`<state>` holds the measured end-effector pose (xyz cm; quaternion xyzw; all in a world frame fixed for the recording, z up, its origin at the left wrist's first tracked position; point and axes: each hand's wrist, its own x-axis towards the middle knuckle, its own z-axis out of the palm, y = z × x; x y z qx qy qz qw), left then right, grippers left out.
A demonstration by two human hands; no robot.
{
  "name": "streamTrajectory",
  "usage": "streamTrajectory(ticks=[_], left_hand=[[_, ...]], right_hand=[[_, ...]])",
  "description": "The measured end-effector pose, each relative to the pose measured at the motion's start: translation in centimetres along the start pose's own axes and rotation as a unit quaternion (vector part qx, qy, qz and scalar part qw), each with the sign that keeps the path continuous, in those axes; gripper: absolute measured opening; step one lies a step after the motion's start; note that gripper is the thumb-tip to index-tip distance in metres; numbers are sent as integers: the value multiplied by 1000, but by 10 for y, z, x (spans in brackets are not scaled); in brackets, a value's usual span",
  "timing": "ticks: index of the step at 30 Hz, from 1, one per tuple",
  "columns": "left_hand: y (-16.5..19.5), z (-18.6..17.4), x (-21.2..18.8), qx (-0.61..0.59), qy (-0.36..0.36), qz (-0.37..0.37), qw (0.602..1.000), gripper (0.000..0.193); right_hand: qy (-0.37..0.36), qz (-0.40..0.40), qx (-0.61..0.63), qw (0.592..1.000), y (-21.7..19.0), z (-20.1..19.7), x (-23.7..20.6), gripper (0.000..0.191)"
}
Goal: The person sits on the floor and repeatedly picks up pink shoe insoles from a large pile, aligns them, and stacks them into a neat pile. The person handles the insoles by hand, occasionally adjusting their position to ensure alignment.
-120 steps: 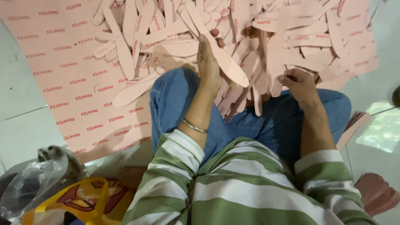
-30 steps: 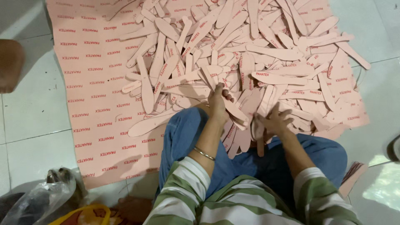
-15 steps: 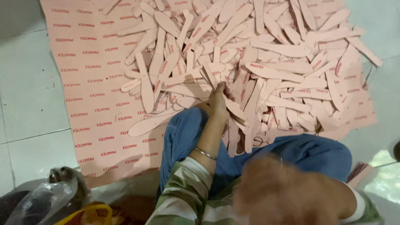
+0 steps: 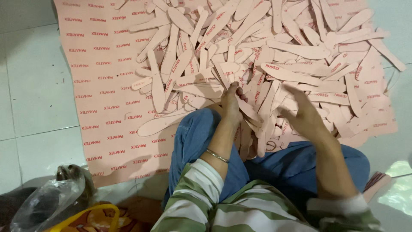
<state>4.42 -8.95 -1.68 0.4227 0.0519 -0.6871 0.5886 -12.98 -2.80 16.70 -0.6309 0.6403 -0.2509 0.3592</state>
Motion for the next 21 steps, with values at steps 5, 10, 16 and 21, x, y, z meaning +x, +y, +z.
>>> streamTrajectory(ticks=[5,10,16,21], left_hand=[[2,6,-2,-29,-17,-7,999,11],[1,7,-3,-19,3,-12,1000,12],[5,8,-6,-17,-8,4,1000,13],[7,10,-6,-6,14,0,1000,14]], right_hand=[[-116,274,-205,932,115,40,23,92],[-144,233,-241,931,123,94,30,104],[-107,-128,-284,944,92,100,58,64],[-140,-26,88,986,92,70,65,65]])
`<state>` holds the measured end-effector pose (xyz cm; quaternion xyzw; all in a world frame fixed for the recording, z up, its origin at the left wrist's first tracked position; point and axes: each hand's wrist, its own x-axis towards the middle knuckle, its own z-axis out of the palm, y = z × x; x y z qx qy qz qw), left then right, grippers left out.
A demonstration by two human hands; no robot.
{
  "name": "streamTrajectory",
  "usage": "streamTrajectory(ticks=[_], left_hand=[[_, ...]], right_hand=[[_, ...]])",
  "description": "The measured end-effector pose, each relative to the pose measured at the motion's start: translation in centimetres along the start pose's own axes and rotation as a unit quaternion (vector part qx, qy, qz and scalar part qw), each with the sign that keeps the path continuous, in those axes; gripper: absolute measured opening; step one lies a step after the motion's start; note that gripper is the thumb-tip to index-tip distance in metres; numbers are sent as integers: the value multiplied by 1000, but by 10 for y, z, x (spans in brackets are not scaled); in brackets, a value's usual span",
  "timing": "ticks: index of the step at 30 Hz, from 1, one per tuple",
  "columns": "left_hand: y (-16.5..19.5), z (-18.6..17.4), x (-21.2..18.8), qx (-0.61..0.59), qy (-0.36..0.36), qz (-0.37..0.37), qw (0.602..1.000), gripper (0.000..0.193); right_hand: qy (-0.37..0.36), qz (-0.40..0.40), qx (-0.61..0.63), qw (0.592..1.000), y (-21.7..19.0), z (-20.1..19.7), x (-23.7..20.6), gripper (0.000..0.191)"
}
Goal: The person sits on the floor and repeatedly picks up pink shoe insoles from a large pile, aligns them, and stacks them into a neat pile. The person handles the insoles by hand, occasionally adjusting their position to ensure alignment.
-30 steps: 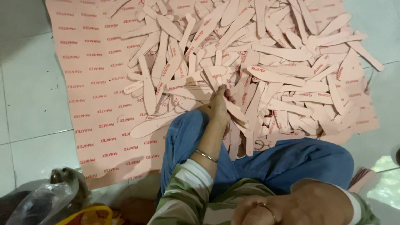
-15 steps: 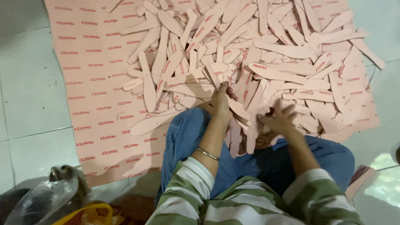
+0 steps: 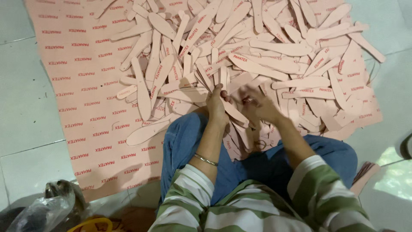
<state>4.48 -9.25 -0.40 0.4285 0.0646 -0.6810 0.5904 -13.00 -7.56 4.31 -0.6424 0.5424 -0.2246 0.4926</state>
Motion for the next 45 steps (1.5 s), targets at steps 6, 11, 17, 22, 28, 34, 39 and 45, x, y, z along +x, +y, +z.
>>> streamTrajectory(ticks=[6,11,17,22,28,34,39,45], left_hand=[[-4,-4,4,3,-18,10,1000,15],[-5,-6,5,2,-15,13,1000,14],[-8,-2,2,5,-14,-1,1000,14],[-2,1,3,19,-1,-8,1000,14],[-4,2,5,2,-16,-13,1000,14],[-6,0,8,19,-6,-7,1000,14],[-7,-1,8,7,-13,-13,1000,15],[-6,1,7,1,-23,-11,1000,14]], right_hand=[[46,252,-286,924,30,-49,-12,114],[17,200,-337,920,52,-52,-18,149],[-35,261,-337,904,41,-86,4,90],[-66,321,-292,899,21,-98,31,113],[-1,366,-353,861,32,-38,42,129],[21,316,-397,862,42,-35,38,122],[-16,297,-418,858,46,-36,33,127],[-5,259,-276,926,50,-75,39,116]])
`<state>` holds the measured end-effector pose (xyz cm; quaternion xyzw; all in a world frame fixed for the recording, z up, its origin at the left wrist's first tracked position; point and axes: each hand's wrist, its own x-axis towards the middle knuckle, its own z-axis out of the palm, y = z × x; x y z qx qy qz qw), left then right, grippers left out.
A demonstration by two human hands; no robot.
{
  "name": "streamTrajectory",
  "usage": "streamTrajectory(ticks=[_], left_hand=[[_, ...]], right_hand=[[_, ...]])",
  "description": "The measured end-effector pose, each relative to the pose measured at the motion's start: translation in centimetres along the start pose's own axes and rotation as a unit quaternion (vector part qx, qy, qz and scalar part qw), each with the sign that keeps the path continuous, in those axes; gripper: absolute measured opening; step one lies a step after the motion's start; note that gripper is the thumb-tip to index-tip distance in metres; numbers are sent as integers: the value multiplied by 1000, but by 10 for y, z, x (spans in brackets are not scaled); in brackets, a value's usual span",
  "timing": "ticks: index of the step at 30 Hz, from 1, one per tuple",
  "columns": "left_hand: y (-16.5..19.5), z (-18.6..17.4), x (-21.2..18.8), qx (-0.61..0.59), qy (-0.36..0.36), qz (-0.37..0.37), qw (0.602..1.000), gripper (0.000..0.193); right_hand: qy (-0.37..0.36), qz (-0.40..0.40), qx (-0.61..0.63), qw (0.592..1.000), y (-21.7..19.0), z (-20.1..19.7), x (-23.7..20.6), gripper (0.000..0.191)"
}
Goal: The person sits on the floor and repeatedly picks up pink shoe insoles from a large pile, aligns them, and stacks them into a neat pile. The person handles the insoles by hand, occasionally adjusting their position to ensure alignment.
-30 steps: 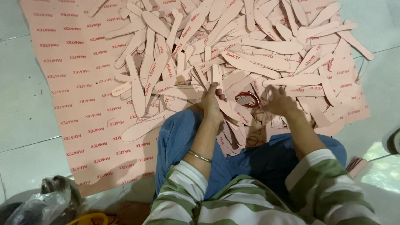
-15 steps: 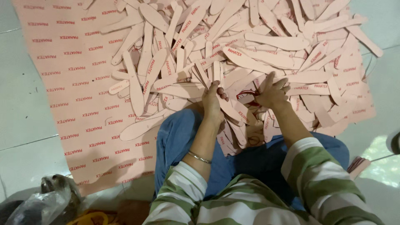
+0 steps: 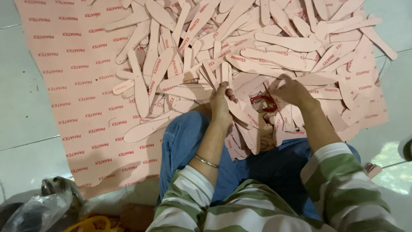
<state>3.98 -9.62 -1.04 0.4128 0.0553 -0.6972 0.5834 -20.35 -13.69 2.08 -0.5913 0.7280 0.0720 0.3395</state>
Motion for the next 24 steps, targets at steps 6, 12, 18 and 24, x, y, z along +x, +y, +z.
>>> streamTrajectory(ticks=[6,12,18,24], left_hand=[[4,3,-4,12,11,2,1000,13],[6,6,-6,24,11,2,1000,15],[5,6,-6,25,12,2,1000,15],[3,6,-6,20,-1,2,1000,14]], right_hand=[[31,75,-121,989,-34,4,13,132],[-31,69,-155,985,-47,-15,20,139],[-32,42,-261,964,-51,-11,26,147],[19,10,-291,956,-38,-5,35,115]])
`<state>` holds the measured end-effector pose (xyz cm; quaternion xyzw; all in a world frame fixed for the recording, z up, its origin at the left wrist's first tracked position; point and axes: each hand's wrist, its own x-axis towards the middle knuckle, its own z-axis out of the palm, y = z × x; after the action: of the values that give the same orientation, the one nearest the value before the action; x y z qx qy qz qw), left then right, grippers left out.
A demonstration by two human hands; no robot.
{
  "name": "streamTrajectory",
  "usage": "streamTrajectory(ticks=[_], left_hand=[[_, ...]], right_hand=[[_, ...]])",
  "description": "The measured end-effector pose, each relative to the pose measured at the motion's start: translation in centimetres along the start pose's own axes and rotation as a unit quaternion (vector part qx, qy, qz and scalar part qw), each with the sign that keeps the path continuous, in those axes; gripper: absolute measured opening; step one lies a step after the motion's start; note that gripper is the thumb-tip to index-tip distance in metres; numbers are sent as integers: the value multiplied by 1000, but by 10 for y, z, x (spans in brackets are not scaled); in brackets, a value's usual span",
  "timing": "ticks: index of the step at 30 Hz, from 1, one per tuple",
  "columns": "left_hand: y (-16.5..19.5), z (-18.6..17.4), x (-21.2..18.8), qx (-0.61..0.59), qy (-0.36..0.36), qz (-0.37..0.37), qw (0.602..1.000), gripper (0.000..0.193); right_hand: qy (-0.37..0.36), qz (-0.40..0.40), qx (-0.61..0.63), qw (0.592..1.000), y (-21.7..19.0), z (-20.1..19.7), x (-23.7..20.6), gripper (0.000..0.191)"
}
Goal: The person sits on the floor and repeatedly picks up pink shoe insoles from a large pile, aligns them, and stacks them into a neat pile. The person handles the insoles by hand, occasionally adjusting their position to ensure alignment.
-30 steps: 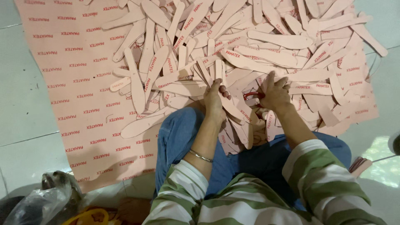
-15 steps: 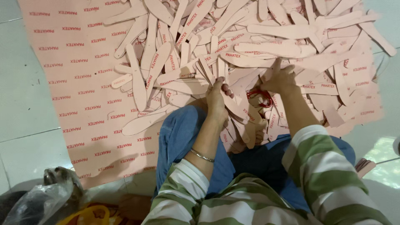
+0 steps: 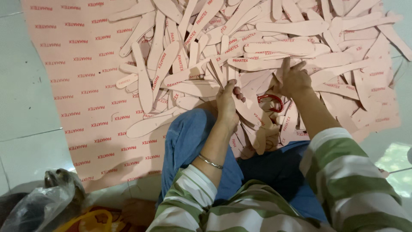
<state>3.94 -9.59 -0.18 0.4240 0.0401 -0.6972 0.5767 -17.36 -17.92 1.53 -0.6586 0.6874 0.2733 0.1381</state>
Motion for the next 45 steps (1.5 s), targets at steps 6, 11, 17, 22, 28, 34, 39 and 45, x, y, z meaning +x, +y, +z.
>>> streamTrajectory(ticks=[6,11,17,22,28,34,39,45], left_hand=[[-3,0,2,1,8,5,1000,11],[-1,-2,1,-9,-3,-5,1000,13],[-1,-3,2,-11,-14,2,1000,14],[-3,-6,3,-20,-7,-9,1000,12],[-2,-11,12,-29,2,-10,1000,13],[-2,-14,18,-38,4,10,999,13],[1,-11,13,-26,4,22,999,14],[8,-7,2,-47,0,19,999,10]], right_hand=[[14,-39,-51,998,13,-1,4,119],[-90,15,-48,995,-1,-13,-7,142],[-29,64,-17,997,-16,4,-1,120],[40,9,65,997,7,12,-8,103],[168,-26,81,982,14,20,-29,72],[328,-112,116,931,64,-1,-41,47],[298,-36,367,881,110,-82,-91,56],[312,-106,516,791,110,-140,-155,63]])
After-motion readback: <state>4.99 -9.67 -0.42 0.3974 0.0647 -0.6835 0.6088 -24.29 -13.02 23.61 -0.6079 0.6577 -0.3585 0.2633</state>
